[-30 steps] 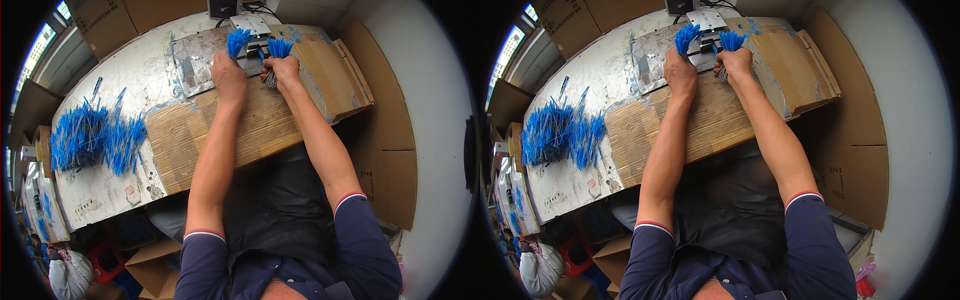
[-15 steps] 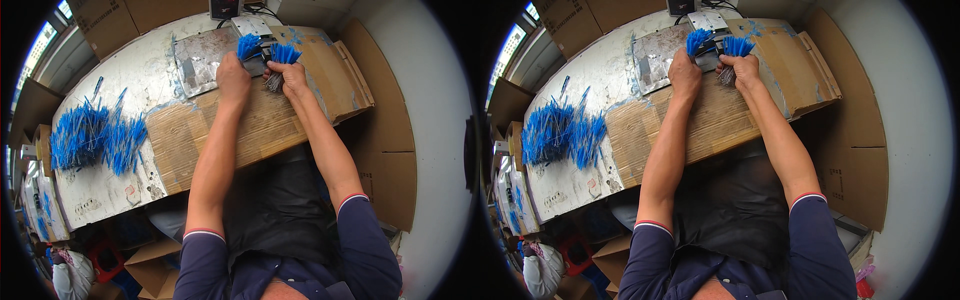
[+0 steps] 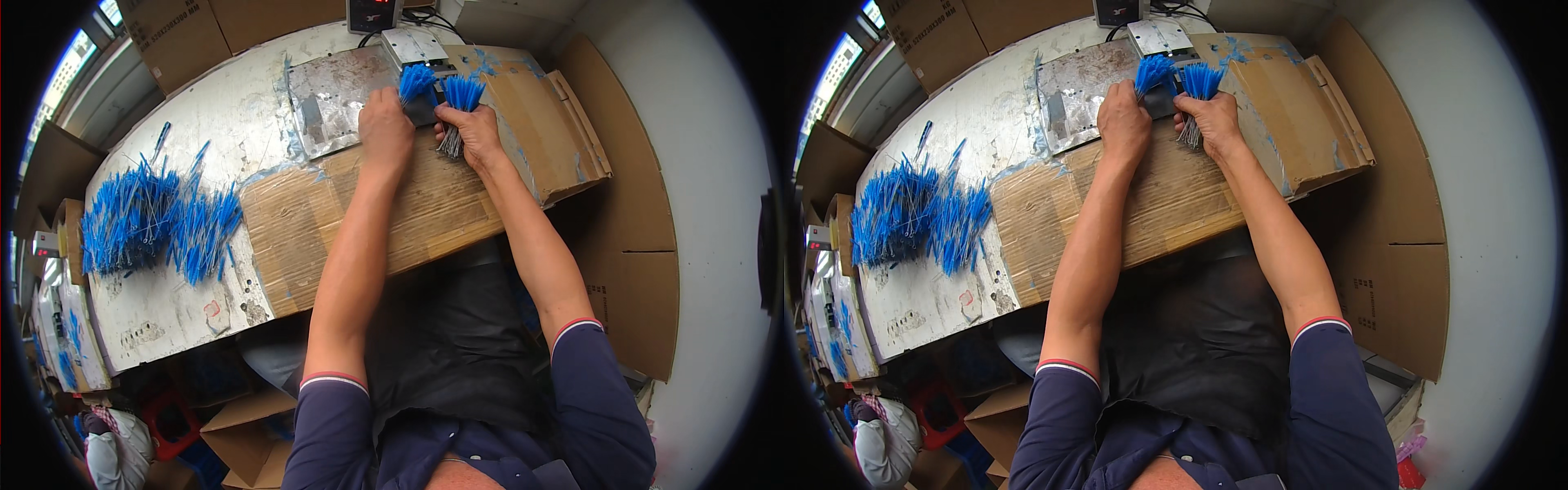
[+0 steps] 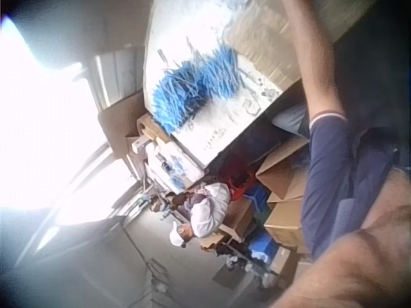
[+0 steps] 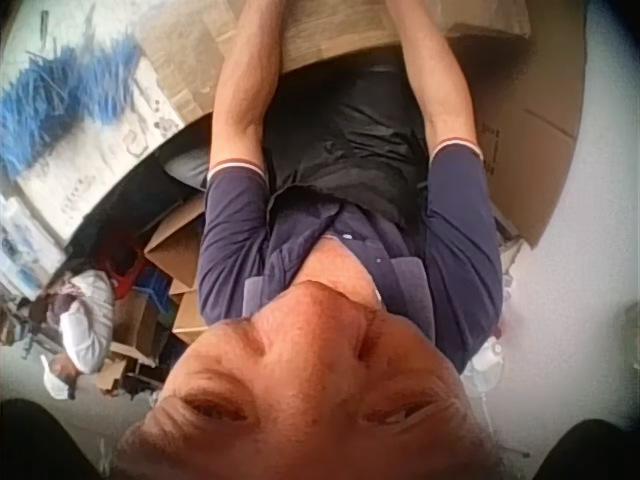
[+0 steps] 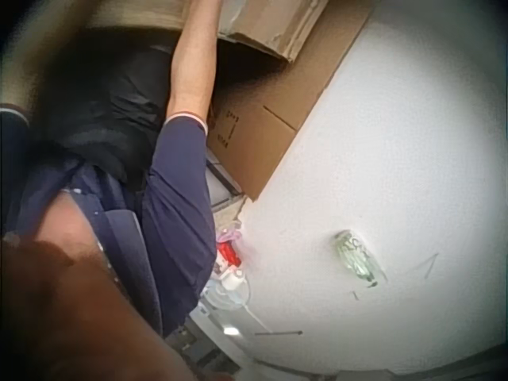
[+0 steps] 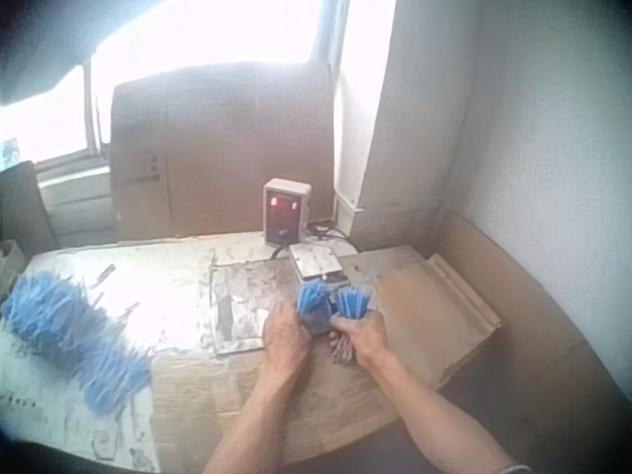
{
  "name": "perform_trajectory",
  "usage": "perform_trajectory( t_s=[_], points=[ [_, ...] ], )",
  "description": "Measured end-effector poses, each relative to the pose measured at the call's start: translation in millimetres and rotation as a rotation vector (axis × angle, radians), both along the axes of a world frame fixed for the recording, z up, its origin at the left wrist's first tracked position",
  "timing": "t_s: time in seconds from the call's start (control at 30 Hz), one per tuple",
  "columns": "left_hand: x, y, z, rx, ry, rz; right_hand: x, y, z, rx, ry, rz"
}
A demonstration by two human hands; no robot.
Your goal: The person is using a machine to assemble or press components into blue brushes at a workbench.
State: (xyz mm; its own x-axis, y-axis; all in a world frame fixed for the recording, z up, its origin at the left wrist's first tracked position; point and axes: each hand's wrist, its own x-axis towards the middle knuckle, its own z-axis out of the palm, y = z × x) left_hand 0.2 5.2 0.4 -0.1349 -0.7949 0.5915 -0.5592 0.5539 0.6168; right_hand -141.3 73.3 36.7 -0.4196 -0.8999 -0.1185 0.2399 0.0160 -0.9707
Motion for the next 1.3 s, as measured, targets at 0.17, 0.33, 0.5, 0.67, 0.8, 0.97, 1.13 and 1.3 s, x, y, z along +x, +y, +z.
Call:
perform_trajectory(
  t_s=[0.17,0.33,0.5,0.67,0.8,0.97,1.13,1.3],
  points=[
    [-2.5,-0.4,3.6,0.015,0.107,0.112,3.6,2.7,2.1,0.050,0.097,0.079],
    [-0.5,-0.1,14.7,0.262,0.615,-0.170,3.8,4.5,7.5,0.102,0.087,0.176],
    [2.4,-2.8,10.9,0.412,0.675,-0.362,7.2,6.3,12.4,0.097,0.070,0.239],
    [-0.2,2.8,15.5,0.436,0.580,-0.309,0.7,10.5,7.2,0.096,-0.003,0.184],
    [2.4,2.0,11.9,0.337,0.549,-0.268,7.2,8.0,5.8,0.094,-0.068,0.166],
    [4.9,-1.2,15.1,0.134,0.636,0.018,5.8,5.4,-2.8,0.004,-0.246,0.014],
    [11.9,-7.1,17.1,0.236,0.749,0.111,-6.7,5.0,-4.3,-0.126,-0.210,-0.279],
    [2.3,4.6,18.2,0.180,0.650,-0.061,2.0,9.4,12.4,0.051,0.154,0.145]
  ],
)
